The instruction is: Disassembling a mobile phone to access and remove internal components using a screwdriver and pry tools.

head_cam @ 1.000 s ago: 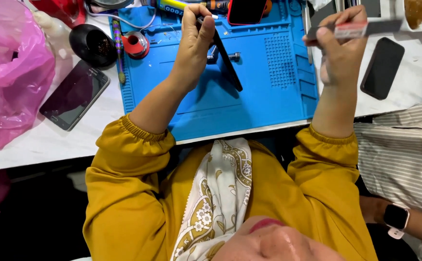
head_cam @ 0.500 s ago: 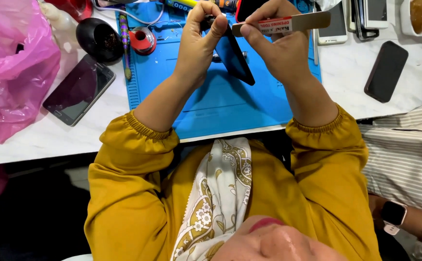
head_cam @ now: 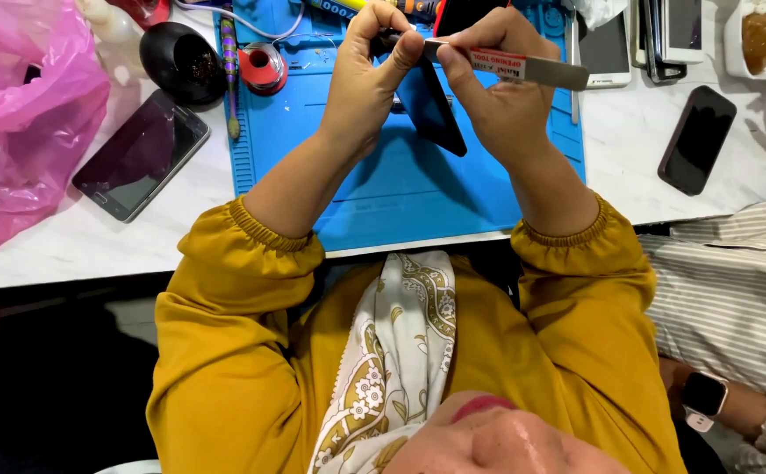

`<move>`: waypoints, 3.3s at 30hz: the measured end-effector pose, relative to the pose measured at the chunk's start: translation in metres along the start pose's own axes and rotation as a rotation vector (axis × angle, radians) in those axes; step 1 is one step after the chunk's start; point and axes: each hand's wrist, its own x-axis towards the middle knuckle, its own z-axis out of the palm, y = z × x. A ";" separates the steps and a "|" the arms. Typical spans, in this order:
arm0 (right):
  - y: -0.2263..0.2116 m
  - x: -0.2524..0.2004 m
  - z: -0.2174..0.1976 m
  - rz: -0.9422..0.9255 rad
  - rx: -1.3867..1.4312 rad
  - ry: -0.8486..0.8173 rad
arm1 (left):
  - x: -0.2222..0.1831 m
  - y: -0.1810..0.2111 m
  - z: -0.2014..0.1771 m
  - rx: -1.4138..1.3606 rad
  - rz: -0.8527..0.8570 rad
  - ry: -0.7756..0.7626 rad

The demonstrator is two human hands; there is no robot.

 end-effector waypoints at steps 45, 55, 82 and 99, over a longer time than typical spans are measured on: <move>-0.006 -0.086 -0.010 -0.140 -0.412 -0.095 | -0.004 -0.004 -0.001 0.191 0.005 0.012; 0.002 -0.082 -0.016 0.282 -0.135 0.007 | -0.002 -0.009 -0.005 0.145 -0.016 0.011; 0.016 -0.103 -0.002 -0.310 -0.517 0.125 | 0.016 -0.050 -0.043 -0.319 -0.347 -0.006; -0.029 -0.082 0.001 -0.161 -0.153 0.319 | 0.003 -0.009 -0.018 -0.807 -0.116 -0.226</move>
